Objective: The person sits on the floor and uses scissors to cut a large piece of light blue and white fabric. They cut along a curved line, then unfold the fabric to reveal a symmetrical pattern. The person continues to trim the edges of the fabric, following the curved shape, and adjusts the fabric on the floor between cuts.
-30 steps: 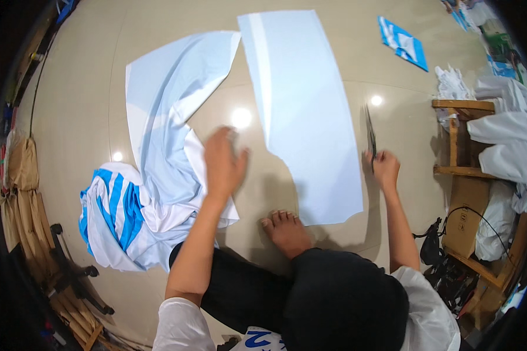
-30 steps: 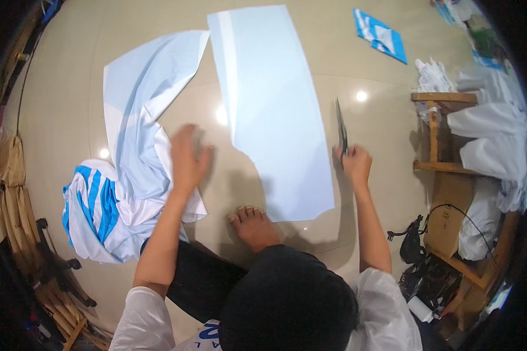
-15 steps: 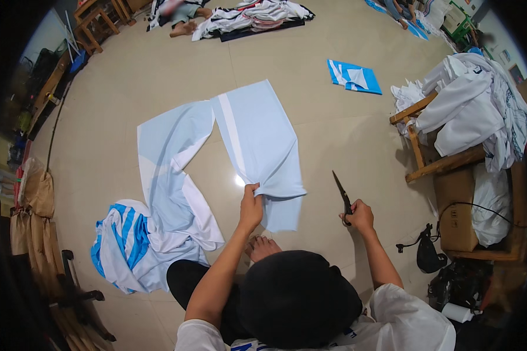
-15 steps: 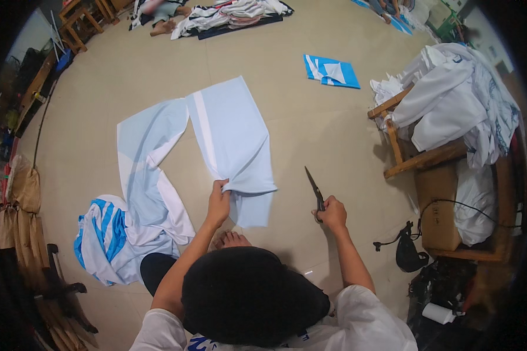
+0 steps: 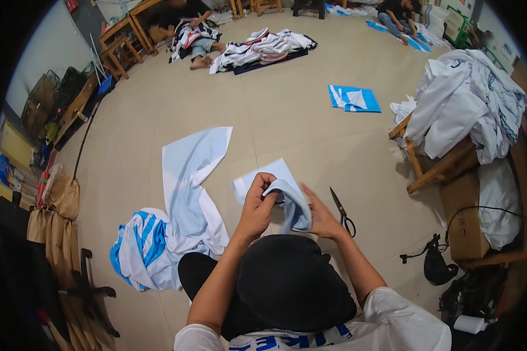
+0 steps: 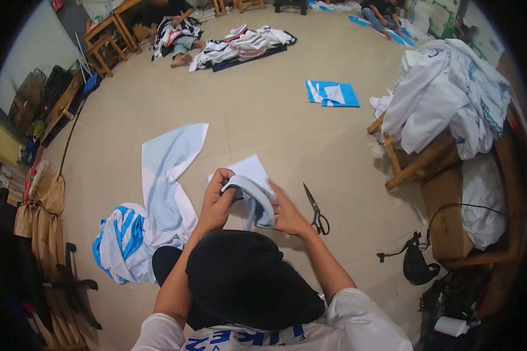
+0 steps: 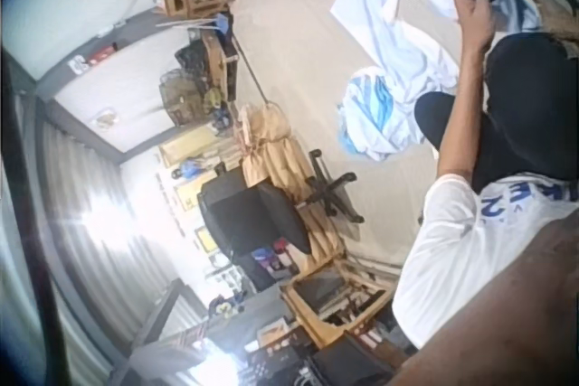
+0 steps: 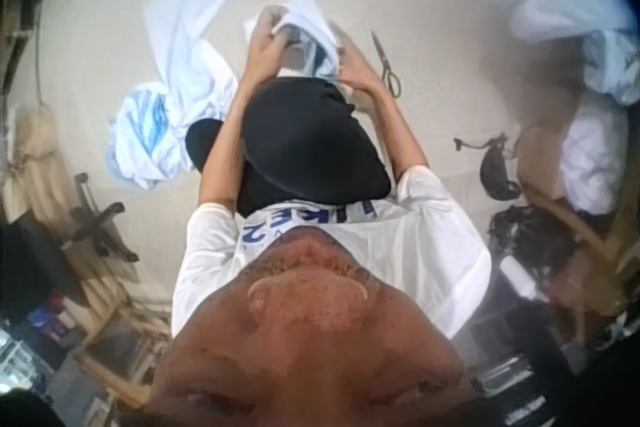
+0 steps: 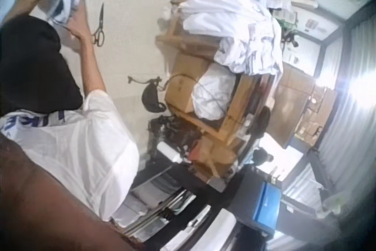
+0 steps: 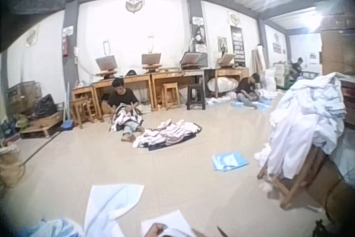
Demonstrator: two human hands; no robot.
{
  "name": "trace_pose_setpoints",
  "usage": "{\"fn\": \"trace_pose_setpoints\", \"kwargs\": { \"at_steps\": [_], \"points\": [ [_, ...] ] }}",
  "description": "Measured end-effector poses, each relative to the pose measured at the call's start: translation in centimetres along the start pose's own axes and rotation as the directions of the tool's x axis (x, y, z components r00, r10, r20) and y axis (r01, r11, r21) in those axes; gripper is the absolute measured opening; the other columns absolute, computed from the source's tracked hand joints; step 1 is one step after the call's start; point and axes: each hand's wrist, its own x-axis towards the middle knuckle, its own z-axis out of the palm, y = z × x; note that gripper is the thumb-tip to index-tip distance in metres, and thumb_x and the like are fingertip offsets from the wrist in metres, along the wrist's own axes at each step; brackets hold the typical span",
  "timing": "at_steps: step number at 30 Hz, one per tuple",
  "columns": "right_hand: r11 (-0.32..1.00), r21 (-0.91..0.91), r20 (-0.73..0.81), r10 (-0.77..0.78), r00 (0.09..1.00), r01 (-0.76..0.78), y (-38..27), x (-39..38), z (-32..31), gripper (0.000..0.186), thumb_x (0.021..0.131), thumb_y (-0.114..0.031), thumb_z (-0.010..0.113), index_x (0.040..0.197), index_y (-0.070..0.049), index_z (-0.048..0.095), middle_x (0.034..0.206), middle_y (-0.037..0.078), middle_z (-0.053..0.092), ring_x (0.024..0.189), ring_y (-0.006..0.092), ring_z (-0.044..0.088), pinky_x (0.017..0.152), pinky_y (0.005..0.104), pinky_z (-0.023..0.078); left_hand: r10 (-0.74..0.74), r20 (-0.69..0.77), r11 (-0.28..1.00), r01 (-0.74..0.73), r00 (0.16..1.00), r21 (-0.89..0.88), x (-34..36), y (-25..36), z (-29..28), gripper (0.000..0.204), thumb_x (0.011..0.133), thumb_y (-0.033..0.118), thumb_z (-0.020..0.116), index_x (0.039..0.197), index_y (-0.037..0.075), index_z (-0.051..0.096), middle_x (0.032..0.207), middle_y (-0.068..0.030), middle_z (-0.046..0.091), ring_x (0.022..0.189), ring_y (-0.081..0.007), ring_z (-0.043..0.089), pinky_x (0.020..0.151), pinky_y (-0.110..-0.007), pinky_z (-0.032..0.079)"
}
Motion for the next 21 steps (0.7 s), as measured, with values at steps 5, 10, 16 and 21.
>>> {"fn": "trace_pose_setpoints", "kwargs": {
  "at_steps": [5,10,16,21],
  "points": [
    [0.985,0.115,0.034,-0.136,0.99,0.132,-2.5,5.5,3.0,0.047,0.091,0.003,0.067,0.137,-0.002,0.067,0.125,0.008,0.074,0.115,0.0173,0.068,0.102,0.0321,0.052,0.145,-0.017,0.983,-0.142,0.989,0.119,1.2,0.2,-0.1,0.013,0.106,0.002,0.059,0.118,0.005,0.056,0.11,-0.0019,0.061,0.101,-0.0105,0.059,0.091,-0.027,0.05],
    [0.816,0.57,0.095,0.045,0.994,-0.091,-4.1,7.5,2.8,0.027,0.102,0.0,0.058,0.127,-0.004,0.068,0.119,0.005,0.073,0.113,0.0137,0.067,0.101,0.0282,0.051,0.148,-0.254,0.959,-0.075,0.956,0.275,-2.7,-2.0,-7.9,0.03,0.107,0.011,0.065,0.135,0.004,0.058,0.123,-0.0082,0.066,0.117,-0.0165,0.065,0.099,-0.031,0.052],
    [0.964,0.228,-0.328,-0.059,0.943,0.14,-5.9,16.8,-7.0,0.031,0.101,0.0,0.06,0.131,-0.002,0.067,0.123,0.009,0.074,0.109,0.0188,0.071,0.099,0.0346,0.057,-0.108,-0.589,0.952,0.254,0.801,0.171,-14.1,-4.8,-18.6,0.035,0.105,0.023,0.071,0.133,0.005,0.06,0.122,-0.0074,0.067,0.114,-0.0187,0.067,0.095,-0.032,0.053],
    [0.791,-0.578,-0.505,-0.54,0.674,0.201,-13.7,28.9,-22.4,0.041,0.088,0.004,0.063,0.127,-0.003,0.073,0.114,0.012,0.078,0.105,0.0218,0.073,0.096,0.0337,0.056,-0.077,-0.782,0.969,0.231,0.619,0.088,-19.8,-3.7,-21.0,0.026,0.108,0.022,0.068,0.128,0.007,0.062,0.116,-0.0039,0.067,0.107,-0.0145,0.065,0.091,-0.028,0.052]
  ]
}}
